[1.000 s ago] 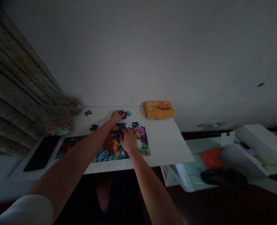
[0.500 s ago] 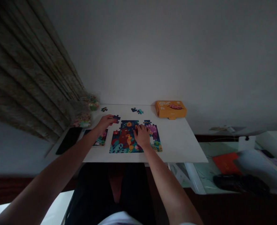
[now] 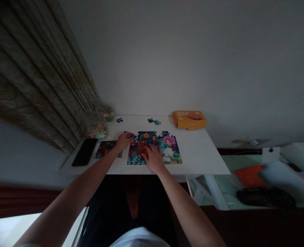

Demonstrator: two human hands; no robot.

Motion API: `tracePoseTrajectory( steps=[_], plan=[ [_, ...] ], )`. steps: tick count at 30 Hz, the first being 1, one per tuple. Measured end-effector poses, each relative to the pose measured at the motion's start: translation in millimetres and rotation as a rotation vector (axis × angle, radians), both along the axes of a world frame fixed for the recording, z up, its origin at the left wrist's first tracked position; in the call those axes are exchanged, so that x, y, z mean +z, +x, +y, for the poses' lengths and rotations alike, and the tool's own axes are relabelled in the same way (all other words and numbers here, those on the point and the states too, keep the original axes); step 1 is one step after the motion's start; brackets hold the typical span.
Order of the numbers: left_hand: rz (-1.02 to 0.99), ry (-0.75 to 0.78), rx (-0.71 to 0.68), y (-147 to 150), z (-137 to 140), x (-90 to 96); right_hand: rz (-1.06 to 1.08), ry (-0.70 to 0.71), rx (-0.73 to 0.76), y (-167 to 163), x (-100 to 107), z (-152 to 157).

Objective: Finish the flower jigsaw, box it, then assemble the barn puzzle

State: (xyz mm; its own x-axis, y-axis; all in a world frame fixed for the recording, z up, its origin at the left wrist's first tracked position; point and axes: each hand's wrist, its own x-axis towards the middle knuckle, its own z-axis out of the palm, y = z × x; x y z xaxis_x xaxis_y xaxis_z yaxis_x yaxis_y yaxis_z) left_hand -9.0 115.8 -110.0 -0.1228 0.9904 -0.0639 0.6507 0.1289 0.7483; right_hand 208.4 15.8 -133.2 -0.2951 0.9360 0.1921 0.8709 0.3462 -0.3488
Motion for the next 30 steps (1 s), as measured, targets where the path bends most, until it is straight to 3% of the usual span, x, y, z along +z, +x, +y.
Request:
tracePoseTrajectory(
  steps=[12,18,25,30],
  plan=[
    [0.287,-0.017,-0.047,7.6,-2.8,-3.7,0.009,-0.001,-0.031,-4.0,1.1,-9.6],
    [0.498,0.051,-0.132,8.7,-9.7,-2.2,0.006,-0.001,-0.032,-4.6,0.8,-10.1],
    [0.655,0.293,-0.371,13.7,-52.6,-19.1,0.021,0.007,-0.024,-4.2,-4.4,-8.4],
    [0.710,0.280,-0.481,11.2,-80.1,-33.6,0.050,0.022,-0.023,-3.5,-9.7,-9.1]
  ],
)
